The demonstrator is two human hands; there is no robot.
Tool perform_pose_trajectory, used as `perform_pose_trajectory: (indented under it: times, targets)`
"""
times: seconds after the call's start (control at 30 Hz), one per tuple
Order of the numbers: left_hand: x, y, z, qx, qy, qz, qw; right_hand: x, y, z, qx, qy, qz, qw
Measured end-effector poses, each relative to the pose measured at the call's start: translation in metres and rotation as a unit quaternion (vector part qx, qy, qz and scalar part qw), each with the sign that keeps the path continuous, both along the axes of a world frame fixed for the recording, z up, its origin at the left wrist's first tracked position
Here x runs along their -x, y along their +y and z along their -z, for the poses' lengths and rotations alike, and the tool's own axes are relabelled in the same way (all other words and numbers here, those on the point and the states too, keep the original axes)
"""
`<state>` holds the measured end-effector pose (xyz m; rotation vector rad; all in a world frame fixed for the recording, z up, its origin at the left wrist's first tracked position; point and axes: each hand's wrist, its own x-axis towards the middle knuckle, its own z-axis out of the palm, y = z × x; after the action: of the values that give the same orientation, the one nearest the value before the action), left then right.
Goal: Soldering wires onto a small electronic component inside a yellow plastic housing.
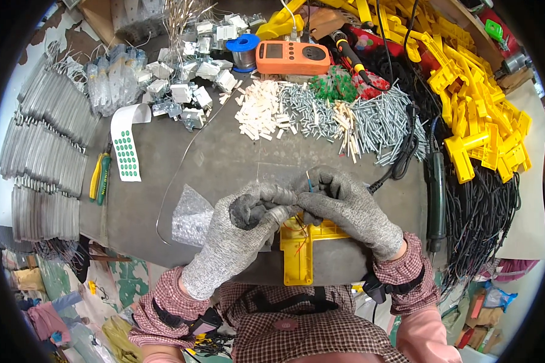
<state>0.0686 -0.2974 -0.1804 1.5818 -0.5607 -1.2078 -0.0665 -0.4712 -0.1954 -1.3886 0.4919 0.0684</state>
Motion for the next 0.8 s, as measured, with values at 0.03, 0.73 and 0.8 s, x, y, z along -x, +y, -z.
perform_pose_trajectory:
  times: [0.03,0.73,0.8]
  targets:
    - [0.002,0.001,0.003,-0.001,0.0,-0.001,1.0,0.0,-0.001,0.001,0.042,-0.011,-0.008,0.999]
    - [0.01,0.003,0.01,0.167,-0.121,0.001,0.979,0.005,0.008,-0.007,0.365,-0.116,-0.064,0.922]
    - [0.009,0.005,0.004,0.195,-0.7,0.162,0.667,0.004,0.006,-0.002,0.311,-0.079,-0.064,0.945]
